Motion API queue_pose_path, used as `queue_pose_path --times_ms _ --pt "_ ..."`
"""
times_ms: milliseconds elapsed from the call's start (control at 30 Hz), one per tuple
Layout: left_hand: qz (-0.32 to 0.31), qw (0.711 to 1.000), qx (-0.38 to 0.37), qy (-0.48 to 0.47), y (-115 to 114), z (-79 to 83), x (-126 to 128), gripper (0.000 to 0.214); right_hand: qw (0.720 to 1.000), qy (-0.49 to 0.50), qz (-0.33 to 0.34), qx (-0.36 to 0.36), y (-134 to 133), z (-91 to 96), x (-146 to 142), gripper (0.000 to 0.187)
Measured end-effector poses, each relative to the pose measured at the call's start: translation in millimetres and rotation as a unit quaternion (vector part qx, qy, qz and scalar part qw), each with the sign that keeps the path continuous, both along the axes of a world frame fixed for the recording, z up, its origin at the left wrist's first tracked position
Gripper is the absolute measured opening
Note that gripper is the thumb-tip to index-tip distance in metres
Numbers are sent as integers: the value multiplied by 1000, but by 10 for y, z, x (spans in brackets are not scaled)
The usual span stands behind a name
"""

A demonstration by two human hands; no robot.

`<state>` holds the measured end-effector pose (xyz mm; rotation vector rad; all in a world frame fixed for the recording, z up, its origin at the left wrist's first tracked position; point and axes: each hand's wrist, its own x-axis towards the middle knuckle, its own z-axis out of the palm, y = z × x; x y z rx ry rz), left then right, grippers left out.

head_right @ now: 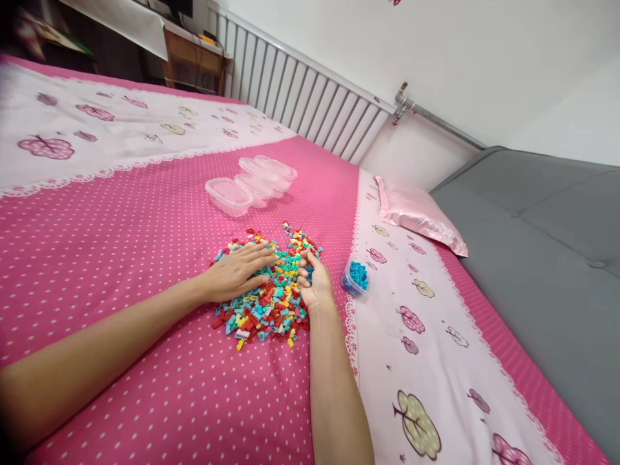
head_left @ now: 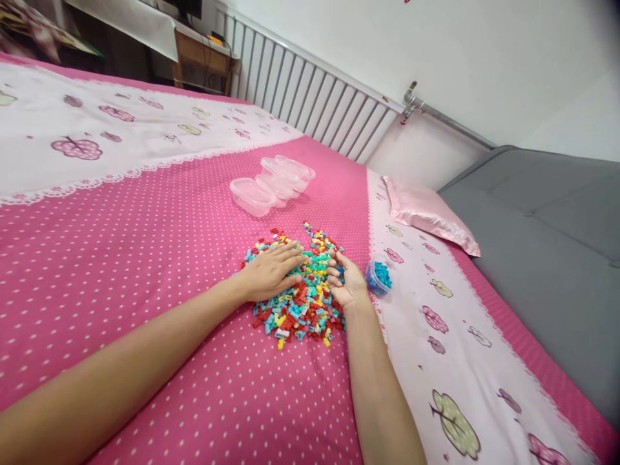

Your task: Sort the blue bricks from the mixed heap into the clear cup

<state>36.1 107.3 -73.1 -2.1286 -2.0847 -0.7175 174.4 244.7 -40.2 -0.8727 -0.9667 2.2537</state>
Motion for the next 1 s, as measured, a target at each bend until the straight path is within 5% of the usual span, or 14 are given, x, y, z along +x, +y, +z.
queue_pose_path --times_ms 767,1000 --pt "41 997 18 70 -17 41 27 51 1000 14 14 -6 17 -48 -15 13" --pt "-24 997 -15 72 96 17 -61 51 1000 -2 7 -6 -2 -31 -31 15"
